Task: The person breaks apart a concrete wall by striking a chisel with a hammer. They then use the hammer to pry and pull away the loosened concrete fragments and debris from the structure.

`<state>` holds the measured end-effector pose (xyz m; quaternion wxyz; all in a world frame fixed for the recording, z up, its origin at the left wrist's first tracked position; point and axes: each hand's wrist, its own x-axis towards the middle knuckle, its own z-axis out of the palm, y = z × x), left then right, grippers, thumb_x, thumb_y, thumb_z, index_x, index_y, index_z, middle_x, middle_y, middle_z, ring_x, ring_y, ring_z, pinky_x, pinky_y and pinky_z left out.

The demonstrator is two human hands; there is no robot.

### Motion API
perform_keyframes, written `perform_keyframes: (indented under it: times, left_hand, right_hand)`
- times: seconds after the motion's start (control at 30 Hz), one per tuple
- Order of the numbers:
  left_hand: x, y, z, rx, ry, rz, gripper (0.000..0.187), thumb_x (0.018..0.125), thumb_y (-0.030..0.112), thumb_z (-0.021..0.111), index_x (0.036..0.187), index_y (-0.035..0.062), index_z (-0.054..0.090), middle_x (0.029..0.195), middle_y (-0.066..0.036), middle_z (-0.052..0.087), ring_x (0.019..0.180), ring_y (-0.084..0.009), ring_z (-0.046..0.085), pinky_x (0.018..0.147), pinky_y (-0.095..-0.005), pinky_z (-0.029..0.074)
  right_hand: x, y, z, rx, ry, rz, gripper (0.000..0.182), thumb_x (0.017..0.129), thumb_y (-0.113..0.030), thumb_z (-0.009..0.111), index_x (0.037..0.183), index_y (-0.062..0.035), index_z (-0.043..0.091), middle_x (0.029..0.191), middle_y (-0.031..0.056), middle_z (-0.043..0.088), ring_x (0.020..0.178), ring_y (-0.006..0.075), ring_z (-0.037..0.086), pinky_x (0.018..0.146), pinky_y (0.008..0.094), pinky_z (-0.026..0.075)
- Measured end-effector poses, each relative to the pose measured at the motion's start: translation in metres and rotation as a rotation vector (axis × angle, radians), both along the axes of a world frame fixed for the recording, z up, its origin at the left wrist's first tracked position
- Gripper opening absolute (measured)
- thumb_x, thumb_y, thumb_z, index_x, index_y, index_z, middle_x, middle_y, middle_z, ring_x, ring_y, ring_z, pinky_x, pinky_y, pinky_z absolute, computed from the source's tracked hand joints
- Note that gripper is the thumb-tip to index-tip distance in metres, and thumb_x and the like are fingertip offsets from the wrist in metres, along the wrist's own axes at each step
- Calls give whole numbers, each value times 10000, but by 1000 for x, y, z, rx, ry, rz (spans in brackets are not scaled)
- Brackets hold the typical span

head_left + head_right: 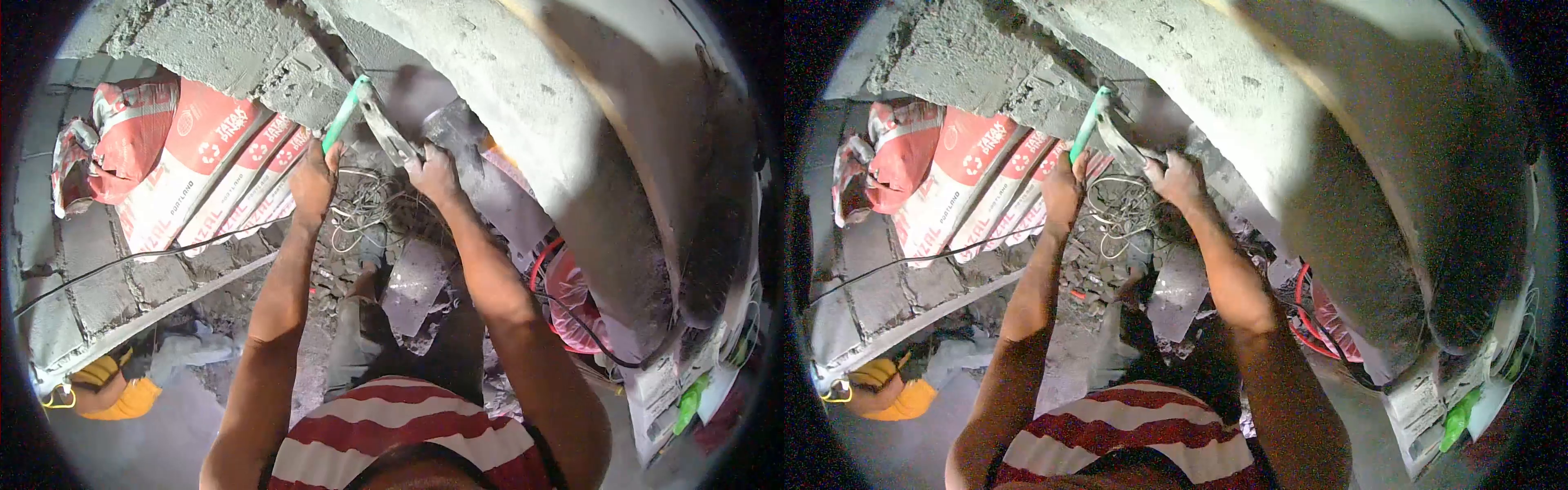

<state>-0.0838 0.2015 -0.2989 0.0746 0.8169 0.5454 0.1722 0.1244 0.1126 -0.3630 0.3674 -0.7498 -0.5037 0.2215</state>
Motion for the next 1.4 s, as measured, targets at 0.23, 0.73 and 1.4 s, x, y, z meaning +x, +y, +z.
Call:
perform_keyframes:
  times: [0.23, 0.73, 1.4]
  left_hand:
    - [1, 6, 4, 29, -31, -30, 381, 961, 408, 523, 899, 32, 526, 685, -223, 596, 632, -436, 589, 539, -522, 440]
    - [5, 10, -6, -130, -134, -20, 467, 969, 496, 460, 914, 41, 553, 706, -257, 612, 678, -460, 597, 583, -529, 445]
    - [-2, -11, 70, 89, 35, -98, 432, 962, 383, 518, 1148, -4, 559, 616, -220, 614, 549, -397, 620, 474, -503, 470]
  right_hand:
    - [-32, -52, -50, 450, 1128, -51, 372, 857, -259, 607, 1099, 25, 600, 981, 251, 647, 868, 442, 622, 765, 404, 508]
    - [-18, 15, 1, 48, 99, -127, 489, 898, -410, 572, 989, 68, 625, 949, 279, 655, 892, 455, 631, 763, 458, 507]
    - [-23, -133, 61, 10, 674, -148, 380, 969, -334, 507, 860, 27, 557, 676, 52, 545, 592, 173, 499, 561, 322, 424]
